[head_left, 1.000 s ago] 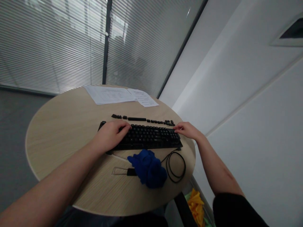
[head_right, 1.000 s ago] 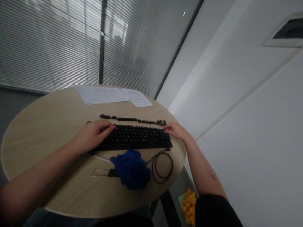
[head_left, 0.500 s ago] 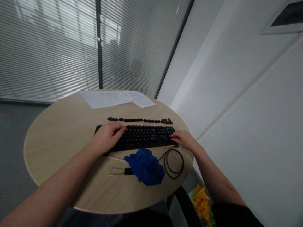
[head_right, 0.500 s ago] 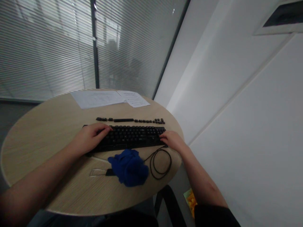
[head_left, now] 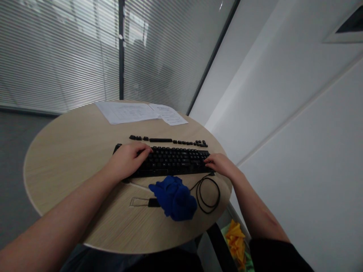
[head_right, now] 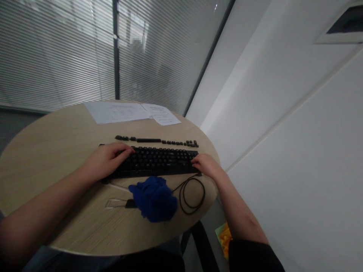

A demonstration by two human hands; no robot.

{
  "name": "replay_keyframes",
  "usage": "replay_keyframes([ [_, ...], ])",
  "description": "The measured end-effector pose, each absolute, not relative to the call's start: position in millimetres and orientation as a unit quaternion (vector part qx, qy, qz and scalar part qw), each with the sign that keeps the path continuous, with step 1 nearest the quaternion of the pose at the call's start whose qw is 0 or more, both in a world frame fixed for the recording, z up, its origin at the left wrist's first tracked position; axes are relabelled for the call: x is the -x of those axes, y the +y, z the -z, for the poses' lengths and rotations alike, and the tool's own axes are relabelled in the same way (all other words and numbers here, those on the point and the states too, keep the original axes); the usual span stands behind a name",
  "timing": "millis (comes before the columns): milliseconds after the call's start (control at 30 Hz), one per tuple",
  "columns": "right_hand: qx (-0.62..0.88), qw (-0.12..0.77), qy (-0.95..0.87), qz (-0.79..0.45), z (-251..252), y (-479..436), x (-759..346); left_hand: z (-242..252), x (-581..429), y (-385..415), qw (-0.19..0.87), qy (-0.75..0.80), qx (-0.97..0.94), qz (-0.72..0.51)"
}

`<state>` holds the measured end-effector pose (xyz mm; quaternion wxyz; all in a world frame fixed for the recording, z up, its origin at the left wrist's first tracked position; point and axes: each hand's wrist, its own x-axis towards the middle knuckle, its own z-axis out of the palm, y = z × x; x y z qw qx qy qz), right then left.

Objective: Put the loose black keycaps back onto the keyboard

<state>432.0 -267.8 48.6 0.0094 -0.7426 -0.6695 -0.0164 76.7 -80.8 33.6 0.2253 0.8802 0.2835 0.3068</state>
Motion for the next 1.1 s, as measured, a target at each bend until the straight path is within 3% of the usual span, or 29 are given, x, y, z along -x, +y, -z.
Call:
replay_keyframes([
  [333, 0.744, 0.017, -0.668, -0.004, -54.8, -270.4, -431.6, -34.7, -76.5, -82.1, 0.225, 0.273, -0.880, -0.317],
  [933, 0.774, -0.068, -0.623, 0.092, -36.0, -286.3, -400.3, -34.8, -77.1, -81.4, 0.225, 0.277, -0.876, -0.323],
  [1100, 0.773, -0.030, -0.629, 0.075, -34.9, -294.9, -400.4, -35.5, -76.0, -81.5, 0.222, 0.275, -0.876, -0.328],
])
